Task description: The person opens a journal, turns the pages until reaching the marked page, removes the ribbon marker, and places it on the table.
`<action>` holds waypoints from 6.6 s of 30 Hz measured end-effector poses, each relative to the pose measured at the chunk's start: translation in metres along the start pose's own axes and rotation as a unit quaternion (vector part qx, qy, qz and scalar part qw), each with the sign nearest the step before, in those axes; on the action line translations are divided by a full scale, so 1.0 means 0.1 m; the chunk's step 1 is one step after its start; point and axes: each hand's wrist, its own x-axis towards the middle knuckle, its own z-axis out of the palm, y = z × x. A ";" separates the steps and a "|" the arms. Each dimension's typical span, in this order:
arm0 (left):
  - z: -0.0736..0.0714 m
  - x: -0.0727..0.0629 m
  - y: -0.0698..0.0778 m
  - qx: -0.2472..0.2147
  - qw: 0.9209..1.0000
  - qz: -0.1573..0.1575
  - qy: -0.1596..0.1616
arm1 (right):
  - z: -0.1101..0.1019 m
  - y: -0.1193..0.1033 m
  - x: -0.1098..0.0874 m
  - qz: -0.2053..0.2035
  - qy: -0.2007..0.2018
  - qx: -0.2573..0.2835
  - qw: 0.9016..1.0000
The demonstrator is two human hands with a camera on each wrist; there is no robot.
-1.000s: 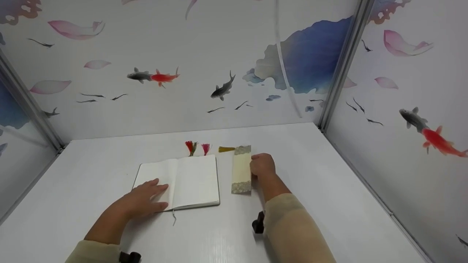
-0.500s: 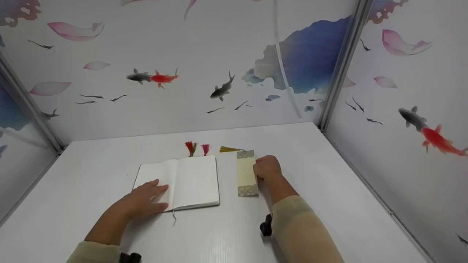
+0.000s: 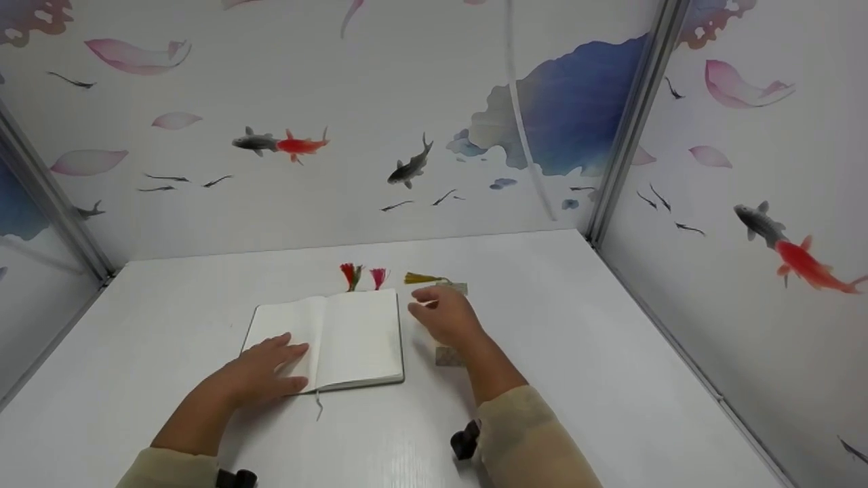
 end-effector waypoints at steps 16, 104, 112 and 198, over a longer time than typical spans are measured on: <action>-0.02 -0.06 0.04 -0.007 1.000 -0.001 0.009 | 0.38 -0.18 -0.15 -0.044 -0.070 -0.023 0.996; 0.05 0.06 0.33 0.004 0.978 0.012 0.210 | 0.45 -0.30 -0.37 -0.153 -0.150 -0.202 0.956; 0.04 0.07 0.33 0.078 0.972 0.025 0.221 | 0.52 -0.24 -0.33 -0.150 -0.192 -0.238 0.940; 0.14 0.03 0.27 0.010 0.995 0.027 0.092 | 0.45 -0.43 -0.51 -0.371 0.082 -0.157 0.911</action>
